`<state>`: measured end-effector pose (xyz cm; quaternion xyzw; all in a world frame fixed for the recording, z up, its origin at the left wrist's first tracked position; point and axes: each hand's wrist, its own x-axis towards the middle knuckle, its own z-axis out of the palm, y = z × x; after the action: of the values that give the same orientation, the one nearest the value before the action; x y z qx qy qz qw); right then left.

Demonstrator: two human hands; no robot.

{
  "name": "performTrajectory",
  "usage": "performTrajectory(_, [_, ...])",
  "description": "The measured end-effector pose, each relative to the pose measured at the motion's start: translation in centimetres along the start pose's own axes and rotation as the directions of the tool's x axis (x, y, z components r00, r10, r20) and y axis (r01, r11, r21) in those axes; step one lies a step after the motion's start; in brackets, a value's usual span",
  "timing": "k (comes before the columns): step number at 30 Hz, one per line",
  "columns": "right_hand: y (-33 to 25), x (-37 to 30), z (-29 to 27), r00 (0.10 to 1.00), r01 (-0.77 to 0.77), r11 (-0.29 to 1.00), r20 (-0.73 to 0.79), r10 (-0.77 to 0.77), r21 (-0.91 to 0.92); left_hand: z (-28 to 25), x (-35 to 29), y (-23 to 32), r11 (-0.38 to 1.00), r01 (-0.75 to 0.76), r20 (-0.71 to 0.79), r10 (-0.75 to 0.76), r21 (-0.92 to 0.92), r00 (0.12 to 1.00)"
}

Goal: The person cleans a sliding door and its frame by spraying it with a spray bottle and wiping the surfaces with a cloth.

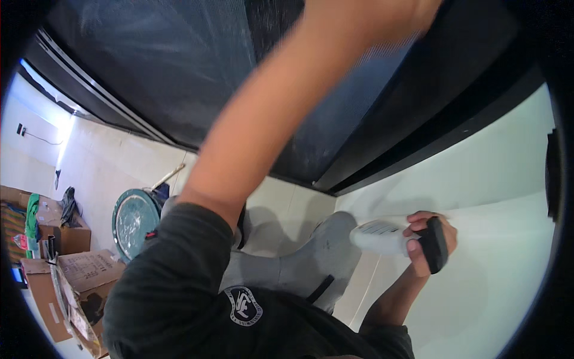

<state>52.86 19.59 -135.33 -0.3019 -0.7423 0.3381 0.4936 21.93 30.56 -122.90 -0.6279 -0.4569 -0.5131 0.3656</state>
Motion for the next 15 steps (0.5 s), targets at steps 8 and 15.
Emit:
performTrajectory(8, [0.3,-0.3,0.3,0.993,0.097,0.993,0.055,-0.101,0.072,-0.1,-21.1,2.3,0.987,-0.082,0.313,0.034,0.14,0.949])
performTrajectory(15, [0.2,-1.0,-0.1,0.988,0.143,0.989,0.053,-0.145,0.034,-2.8,16.9,-3.0,0.899,-0.239,-0.224,0.335,0.368,0.915])
